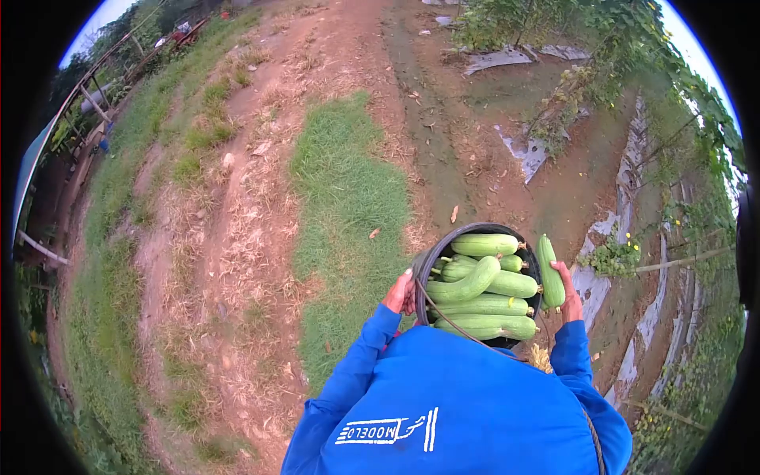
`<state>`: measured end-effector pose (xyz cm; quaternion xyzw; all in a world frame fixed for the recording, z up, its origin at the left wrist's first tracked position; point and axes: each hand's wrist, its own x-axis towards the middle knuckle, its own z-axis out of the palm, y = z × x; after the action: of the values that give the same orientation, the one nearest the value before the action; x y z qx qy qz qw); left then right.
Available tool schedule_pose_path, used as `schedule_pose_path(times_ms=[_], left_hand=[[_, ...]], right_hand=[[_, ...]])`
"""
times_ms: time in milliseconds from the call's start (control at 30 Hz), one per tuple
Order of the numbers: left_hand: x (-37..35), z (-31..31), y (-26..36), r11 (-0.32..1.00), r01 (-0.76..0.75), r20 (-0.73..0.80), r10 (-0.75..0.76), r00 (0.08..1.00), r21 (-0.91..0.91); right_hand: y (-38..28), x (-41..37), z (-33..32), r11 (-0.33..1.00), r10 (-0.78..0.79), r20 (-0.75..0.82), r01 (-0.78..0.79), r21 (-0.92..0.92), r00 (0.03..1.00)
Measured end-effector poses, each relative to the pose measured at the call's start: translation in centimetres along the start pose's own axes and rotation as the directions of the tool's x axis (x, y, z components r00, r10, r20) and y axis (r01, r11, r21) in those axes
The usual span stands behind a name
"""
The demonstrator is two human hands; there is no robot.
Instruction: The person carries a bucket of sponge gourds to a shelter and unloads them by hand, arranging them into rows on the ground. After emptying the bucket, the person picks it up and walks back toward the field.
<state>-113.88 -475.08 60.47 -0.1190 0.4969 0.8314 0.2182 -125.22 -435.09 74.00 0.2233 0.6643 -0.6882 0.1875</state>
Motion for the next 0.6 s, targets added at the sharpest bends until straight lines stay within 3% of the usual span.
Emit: schedule_pose_path(times_ms=[100, 200, 267, 467, 533, 600], left_hand=[[5.2, -4.2, 6.6, 0.992, 0.017, 0.013, -0.018, 1.0, 0.123], [9.7, -5.8, 12.5, 0.982, -0.075, 0.036, 0.069, 0.997, 0.175], [12.7, -8.6, 15.6, 0.991, -0.085, 0.023, 0.083, 0.996, 0.108], [26.1, -18.6, 22.0, 0.998, -0.056, -0.06, 0.057, 0.997, 0.029], [30.0, -21.7, 27.1, 0.997, -0.022, -0.01, 0.022, 1.0, -0.073], [31.7, -24.5, 31.5, 1.0, -0.002, -0.055, 0.001, 0.999, -0.027]], right_hand=[[-3.9, 2.9, 3.8, 0.997, -0.05, -0.034, 0.052, 0.05, 0.998], [-7.4, 5.9, 7.9, 0.994, -0.052, -0.144, 0.065, 0.091, 0.988], [-7.8, 11.7, 9.4, 0.989, -0.033, -0.066, 0.042, 0.141, 0.997], [-13.1, 27.7, 19.3, 0.995, 0.052, -0.094, -0.044, 0.089, 0.994], [-15.1, 34.8, 23.4, 0.973, -0.15, -0.02, 0.151, 0.174, 0.988], [-19.6, 36.5, 26.9, 0.997, 0.021, -0.067, -0.017, 0.072, 0.997]])
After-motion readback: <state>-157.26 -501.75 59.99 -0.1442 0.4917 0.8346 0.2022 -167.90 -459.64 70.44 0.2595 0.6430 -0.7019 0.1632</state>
